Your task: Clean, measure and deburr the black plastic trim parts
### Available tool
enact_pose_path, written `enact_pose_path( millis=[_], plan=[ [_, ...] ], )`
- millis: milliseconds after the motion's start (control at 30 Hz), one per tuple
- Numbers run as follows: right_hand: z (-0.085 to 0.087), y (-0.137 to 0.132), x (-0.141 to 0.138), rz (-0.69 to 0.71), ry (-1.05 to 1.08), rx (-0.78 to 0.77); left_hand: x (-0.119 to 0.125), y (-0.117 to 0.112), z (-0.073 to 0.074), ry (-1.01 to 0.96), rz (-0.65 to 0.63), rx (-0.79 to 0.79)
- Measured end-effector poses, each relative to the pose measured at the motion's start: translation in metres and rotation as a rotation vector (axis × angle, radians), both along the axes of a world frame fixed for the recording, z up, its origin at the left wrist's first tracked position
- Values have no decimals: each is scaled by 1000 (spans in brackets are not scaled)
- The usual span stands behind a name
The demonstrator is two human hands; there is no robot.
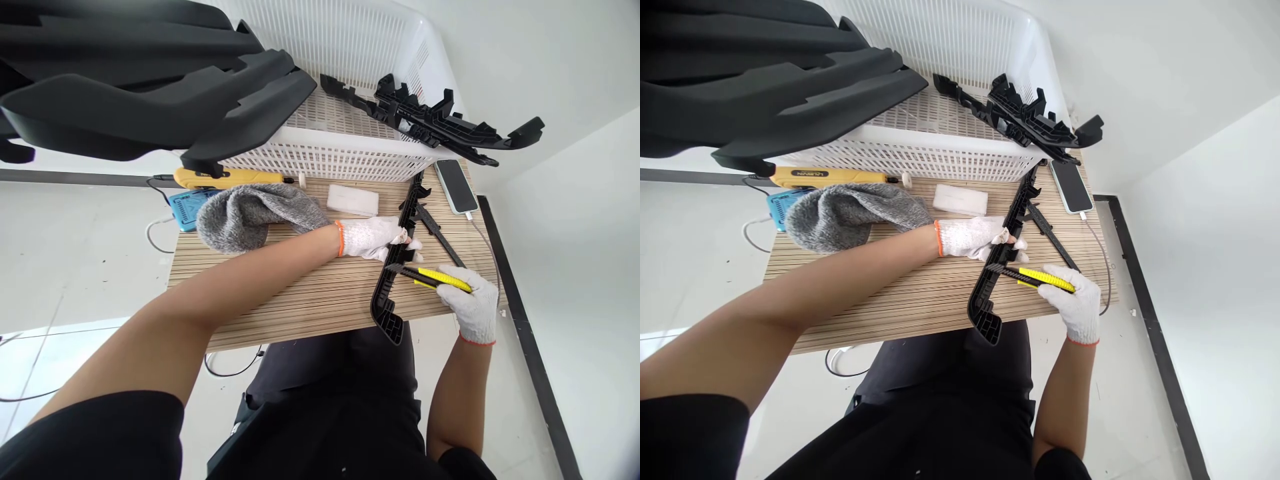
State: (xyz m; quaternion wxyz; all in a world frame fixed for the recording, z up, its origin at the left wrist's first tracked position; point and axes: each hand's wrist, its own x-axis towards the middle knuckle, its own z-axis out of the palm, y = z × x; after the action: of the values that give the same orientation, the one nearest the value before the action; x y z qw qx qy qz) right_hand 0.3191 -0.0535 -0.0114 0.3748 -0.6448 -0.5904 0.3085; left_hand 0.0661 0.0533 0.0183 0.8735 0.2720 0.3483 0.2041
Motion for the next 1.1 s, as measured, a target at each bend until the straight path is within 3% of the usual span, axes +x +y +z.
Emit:
enact_pose_path(
  millis=[233, 367, 533, 633, 967, 1100],
  plan=[
    [-1, -1, 1, -52, 47, -37, 3, 3, -1, -56, 4, -128],
    [0, -1, -1, -84, 134, -23, 0, 3, -5, -78, -27, -52],
    [-4, 4, 1, -191, 476, 160, -5, 3, -13, -142, -90, 124],
    [-4, 7, 1, -198, 576, 153, -6, 4, -16, -179, -90, 130],
    [2, 6, -3, -130, 403, -18, 0, 3, -9, -82, -48, 58],
    [-1, 5, -10, -207, 244, 36, 4, 1, -8, -75, 10, 39]
  ],
)
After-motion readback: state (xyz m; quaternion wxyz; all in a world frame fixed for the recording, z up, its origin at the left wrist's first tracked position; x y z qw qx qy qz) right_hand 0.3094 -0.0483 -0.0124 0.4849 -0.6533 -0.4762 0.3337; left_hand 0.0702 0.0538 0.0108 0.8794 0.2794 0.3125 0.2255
